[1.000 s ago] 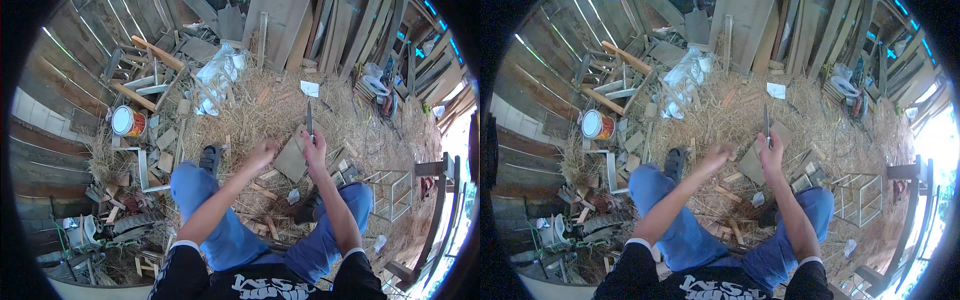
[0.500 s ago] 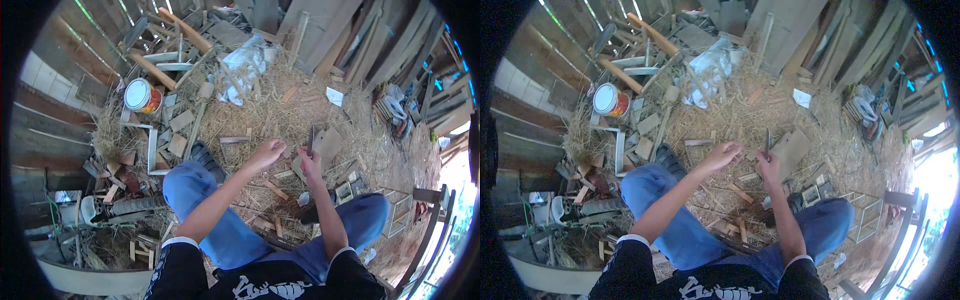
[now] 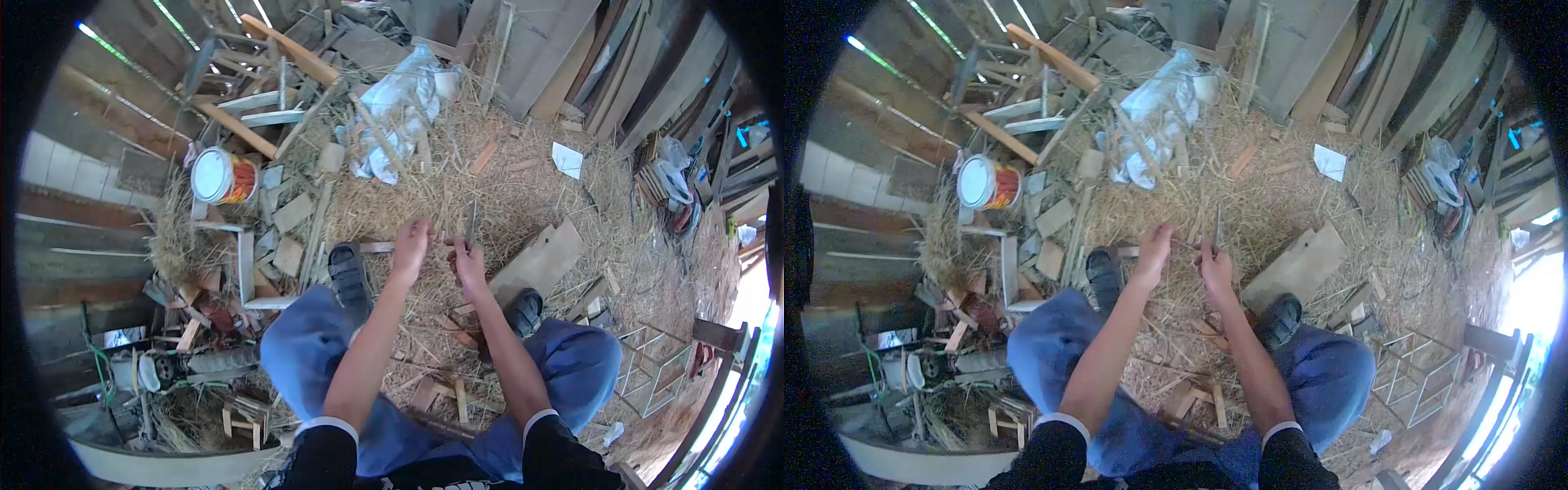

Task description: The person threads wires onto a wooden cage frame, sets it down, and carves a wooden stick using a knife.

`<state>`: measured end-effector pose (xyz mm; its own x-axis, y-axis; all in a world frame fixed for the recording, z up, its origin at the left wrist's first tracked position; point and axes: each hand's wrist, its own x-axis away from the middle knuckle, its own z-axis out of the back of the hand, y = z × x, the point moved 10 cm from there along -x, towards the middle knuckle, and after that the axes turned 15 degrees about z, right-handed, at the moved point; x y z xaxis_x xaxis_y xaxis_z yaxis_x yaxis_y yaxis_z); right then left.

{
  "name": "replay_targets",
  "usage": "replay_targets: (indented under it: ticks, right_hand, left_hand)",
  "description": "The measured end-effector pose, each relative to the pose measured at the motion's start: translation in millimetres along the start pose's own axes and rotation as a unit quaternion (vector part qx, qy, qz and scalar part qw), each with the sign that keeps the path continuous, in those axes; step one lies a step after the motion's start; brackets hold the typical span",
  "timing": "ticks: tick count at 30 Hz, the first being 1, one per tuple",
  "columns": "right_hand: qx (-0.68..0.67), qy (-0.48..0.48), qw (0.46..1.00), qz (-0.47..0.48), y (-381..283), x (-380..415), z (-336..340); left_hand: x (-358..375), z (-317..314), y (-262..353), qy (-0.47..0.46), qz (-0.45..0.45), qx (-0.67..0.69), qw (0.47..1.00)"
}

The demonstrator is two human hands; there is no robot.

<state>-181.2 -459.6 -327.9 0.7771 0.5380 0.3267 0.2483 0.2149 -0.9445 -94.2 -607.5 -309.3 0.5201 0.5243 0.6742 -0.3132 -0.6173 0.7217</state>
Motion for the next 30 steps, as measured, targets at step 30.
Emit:
replay_targets:
  ticks: [30]
  right_hand:
    - [0.465, 0.050, 0.879, 0.091, 94.9, -298.1, -4.7]
  left_hand:
    - [-196.4, 41.9, -66.9, 0.103, -0.062, 0.041, 0.992]
